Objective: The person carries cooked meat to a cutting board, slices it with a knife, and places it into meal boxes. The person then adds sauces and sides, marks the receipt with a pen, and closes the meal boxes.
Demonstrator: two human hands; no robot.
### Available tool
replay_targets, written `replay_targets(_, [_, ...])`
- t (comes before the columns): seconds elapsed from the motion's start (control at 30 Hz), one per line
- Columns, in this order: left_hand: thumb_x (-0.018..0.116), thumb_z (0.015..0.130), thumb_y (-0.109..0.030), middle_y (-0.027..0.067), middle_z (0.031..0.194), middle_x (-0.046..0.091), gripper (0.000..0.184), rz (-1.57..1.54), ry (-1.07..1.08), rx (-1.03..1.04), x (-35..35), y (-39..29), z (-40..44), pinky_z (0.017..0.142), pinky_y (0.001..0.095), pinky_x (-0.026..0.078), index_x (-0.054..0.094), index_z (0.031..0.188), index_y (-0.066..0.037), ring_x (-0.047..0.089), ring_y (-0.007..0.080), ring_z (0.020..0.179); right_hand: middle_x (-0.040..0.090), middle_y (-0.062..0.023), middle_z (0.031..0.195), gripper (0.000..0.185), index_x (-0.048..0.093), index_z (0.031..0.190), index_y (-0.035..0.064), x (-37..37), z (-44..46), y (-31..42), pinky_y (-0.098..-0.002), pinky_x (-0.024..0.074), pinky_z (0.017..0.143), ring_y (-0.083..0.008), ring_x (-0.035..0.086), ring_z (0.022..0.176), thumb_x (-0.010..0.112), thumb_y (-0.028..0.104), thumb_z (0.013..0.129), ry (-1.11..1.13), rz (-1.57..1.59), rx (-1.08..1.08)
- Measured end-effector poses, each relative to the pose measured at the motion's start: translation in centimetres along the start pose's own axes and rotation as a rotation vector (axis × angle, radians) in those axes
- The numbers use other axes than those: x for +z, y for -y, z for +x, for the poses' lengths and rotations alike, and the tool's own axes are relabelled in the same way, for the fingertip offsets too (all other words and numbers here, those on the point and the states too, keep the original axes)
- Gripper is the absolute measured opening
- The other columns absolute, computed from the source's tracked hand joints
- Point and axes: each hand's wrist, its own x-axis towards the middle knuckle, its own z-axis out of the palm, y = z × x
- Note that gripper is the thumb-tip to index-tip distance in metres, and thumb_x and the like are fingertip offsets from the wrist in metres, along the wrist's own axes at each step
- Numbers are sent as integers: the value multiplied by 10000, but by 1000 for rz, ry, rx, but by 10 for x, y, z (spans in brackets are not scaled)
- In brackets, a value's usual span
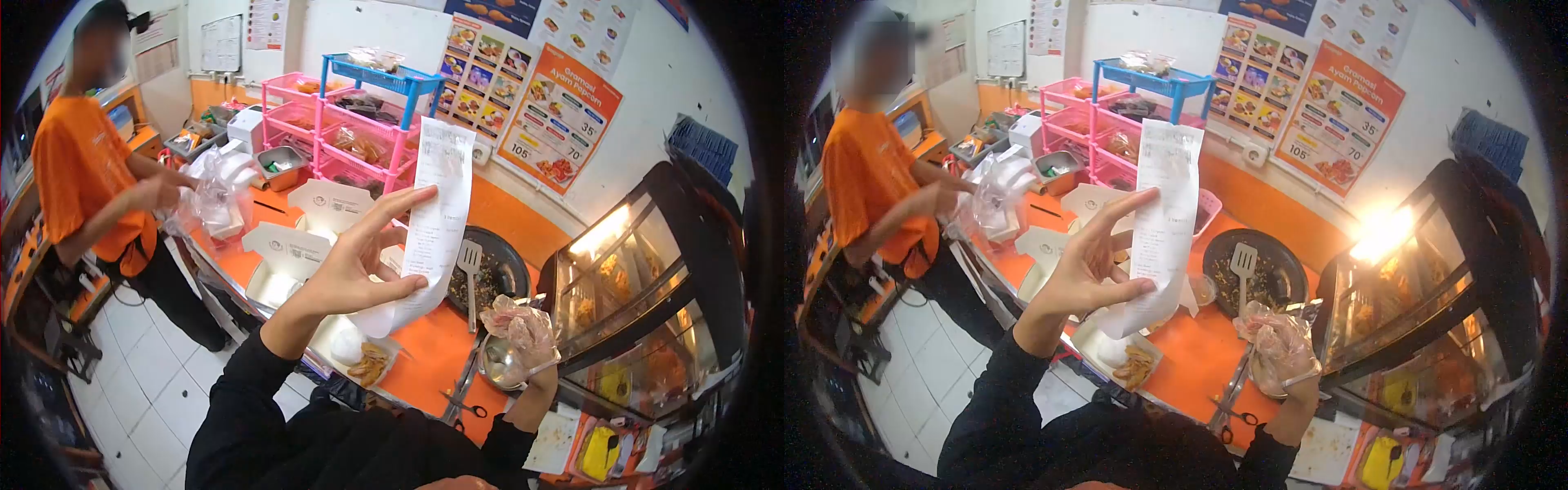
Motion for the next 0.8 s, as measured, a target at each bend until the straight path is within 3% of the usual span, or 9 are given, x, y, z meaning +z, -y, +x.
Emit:
replay_targets(0.1, [696,718,74,96,1448,279,834,-13,51,-13,-11,12,11,705,219,608,299,1440,-49,467,255,1240,619,-109,1039,323,596,1067,-11,11,-6,-2,-321,470,880,-188,598,975,599,280,926,-117,37,-39])
replay_targets(0.23, [690,722,77,97,1467,260,833,-51,98,-33,-17,28,19,710,215,606,288,1442,-45,419,275,1289,611,-110,1048,404,551,1145,-34,-1,-25,-23,-309,460,874,-186,591,975,591,302,925,-142,-12,19])
replay_targets(0.37, [686,721,78,97,1475,251,836,-50,128,-35,-22,32,24,731,214,603,283,1442,-42,378,287,1320,612,-106,1046,423,575,1119,-45,4,-28,-13,-313,459,866,-177,590,971,588,328,918,-242,-5,153])
replay_targets(0.67, [684,717,77,97,1453,271,818,-43,87,-35,-44,27,20,709,211,605,311,1434,-50,426,274,1286,622,-86,1018,362,596,1097,-31,18,5,-11,-292,477,861,-161,606,954,593,290,928,-103,-13,138])
replay_targets(0.8, [684,719,69,103,1440,284,816,-13,42,6,-70,24,13,696,202,605,314,1435,-58,462,261,1251,617,-43,1019,308,599,1120,15,39,40,-9,-268,476,767,-132,585,873,630,221,893,-62,95,123])
